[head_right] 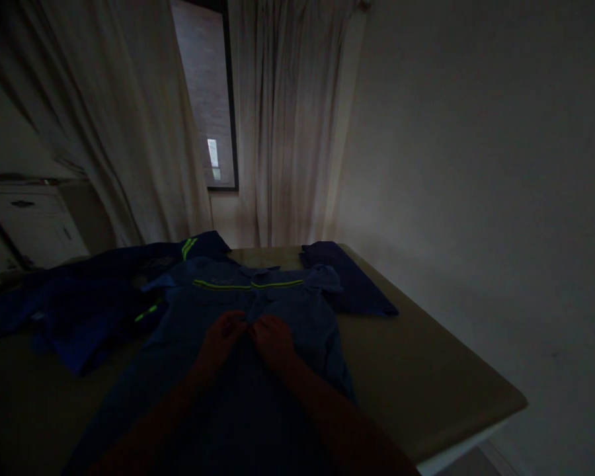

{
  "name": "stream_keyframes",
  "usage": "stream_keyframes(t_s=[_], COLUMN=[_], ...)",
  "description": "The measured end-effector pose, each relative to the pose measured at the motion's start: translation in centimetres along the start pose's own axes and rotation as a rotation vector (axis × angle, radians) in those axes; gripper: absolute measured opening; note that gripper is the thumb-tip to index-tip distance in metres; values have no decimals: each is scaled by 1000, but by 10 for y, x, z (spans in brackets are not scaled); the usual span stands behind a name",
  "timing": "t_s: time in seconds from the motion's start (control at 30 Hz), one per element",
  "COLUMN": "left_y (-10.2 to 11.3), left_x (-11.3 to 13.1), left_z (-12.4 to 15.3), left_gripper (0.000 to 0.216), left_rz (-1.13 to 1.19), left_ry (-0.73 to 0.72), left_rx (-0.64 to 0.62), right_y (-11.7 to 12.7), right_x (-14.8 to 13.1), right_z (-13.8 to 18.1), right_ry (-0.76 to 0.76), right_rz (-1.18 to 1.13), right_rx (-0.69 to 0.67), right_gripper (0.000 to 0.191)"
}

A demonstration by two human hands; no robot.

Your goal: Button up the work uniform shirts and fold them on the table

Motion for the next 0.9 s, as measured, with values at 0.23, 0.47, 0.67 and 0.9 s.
stream_keyframes(t_s=[0.23,0.47,0.67,0.9], left_y=[1,0,-2,-2], left_x=[0,-4,-15,-15], left_z=[-1,-1,-6,-6], left_gripper=[43,42,45,32], left_rz=[-20,-33,-3,-198], left_ry=[18,22,42,32], left_rx=[8,-7,-41,-53], right_y=[0,2,5,2], right_x=[-2,-3,-1,4], right_z=[-1,0,0,1], right_ry=[-5,-29,-48,-54], right_rz=[17,44,-27,-138], right_rx=[-29,-40,-49,-92], right_gripper=[21,23,19,18])
Point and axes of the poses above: each hand's wrist, its own z-axis away from the middle knuckle, its own y-axis out of the back of the hand, x = y × z, the point moved 8 cm from there along -z, towards the middle knuckle, and after that the axes turned 9 degrees about -x, right-handed, at the moved point
